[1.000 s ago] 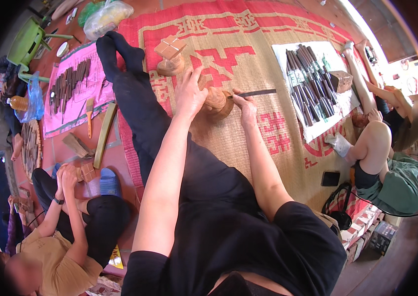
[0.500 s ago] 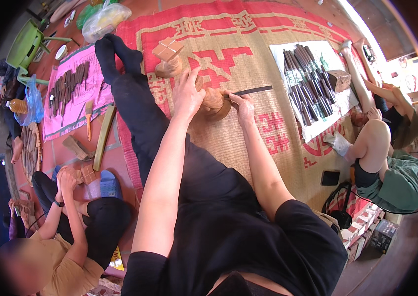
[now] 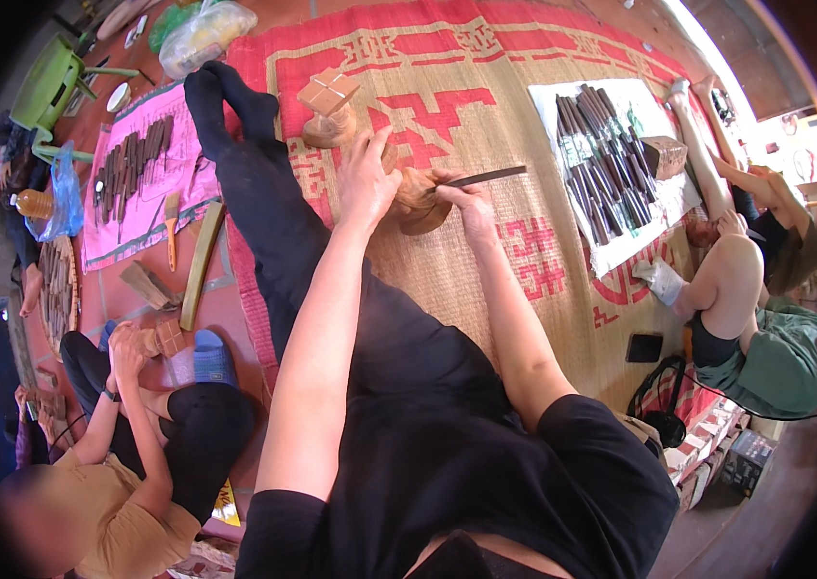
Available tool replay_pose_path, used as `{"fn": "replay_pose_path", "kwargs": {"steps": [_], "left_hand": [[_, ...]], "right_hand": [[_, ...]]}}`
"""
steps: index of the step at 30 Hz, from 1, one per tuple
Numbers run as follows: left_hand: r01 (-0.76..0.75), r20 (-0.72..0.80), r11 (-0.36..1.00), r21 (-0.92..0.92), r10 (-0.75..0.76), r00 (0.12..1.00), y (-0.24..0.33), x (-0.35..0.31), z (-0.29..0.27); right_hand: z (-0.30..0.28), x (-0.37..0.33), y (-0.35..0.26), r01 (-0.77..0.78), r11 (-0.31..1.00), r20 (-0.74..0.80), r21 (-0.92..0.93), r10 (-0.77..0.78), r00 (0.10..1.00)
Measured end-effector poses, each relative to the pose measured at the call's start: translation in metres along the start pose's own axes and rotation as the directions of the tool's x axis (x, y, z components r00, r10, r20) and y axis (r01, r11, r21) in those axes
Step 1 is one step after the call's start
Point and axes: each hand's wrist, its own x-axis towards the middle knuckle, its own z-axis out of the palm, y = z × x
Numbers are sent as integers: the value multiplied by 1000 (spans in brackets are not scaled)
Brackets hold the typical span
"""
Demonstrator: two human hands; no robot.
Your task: The person sits on the floor and uses a small knife to carve a wooden object. They hold the wood with their left hand and carefully shape it with the knife in their right hand, occasionally rotating the piece to access different sides.
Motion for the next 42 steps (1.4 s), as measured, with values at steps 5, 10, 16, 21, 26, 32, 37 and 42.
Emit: {"fn": "replay_pose_path", "kwargs": {"steps": [5, 10, 16, 21, 26, 32, 37, 42], "left_hand": [[-6, -12, 1000, 2, 6, 1000, 0, -2, 4], [13, 1, 1000, -2, -13, 1000, 1, -2, 1], [-4, -6, 1000, 6, 4, 1000, 2, -1, 3], [-4, -5, 1000, 24, 4, 1000, -3, 1, 2], [-1, 4, 1000, 10, 1, 1000, 1, -1, 4], [14, 1, 1000, 10, -14, 1000, -2, 0, 1], [1, 2, 1000, 12, -1, 1000, 2, 0, 2], [6, -10, 999, 31, -5, 1000, 0, -1, 2]], "right_hand": [[-15, 9, 13, -70, 996, -71, 61, 74, 995], [-6, 5, 5, -39, 997, -59, 65, 43, 997], [-14, 5, 11, -49, 997, -134, 65, 57, 989], [0, -1, -3, -18, 1000, -53, -3, 18, 998], [-14, 7, 10, -45, 999, -124, -16, 42, 991], [5, -7, -10, 34, 999, -39, -10, -34, 999], [1, -2, -4, -13, 994, -36, -108, 9, 999], [6, 3, -12, 29, 979, -81, -202, -46, 996]]}}
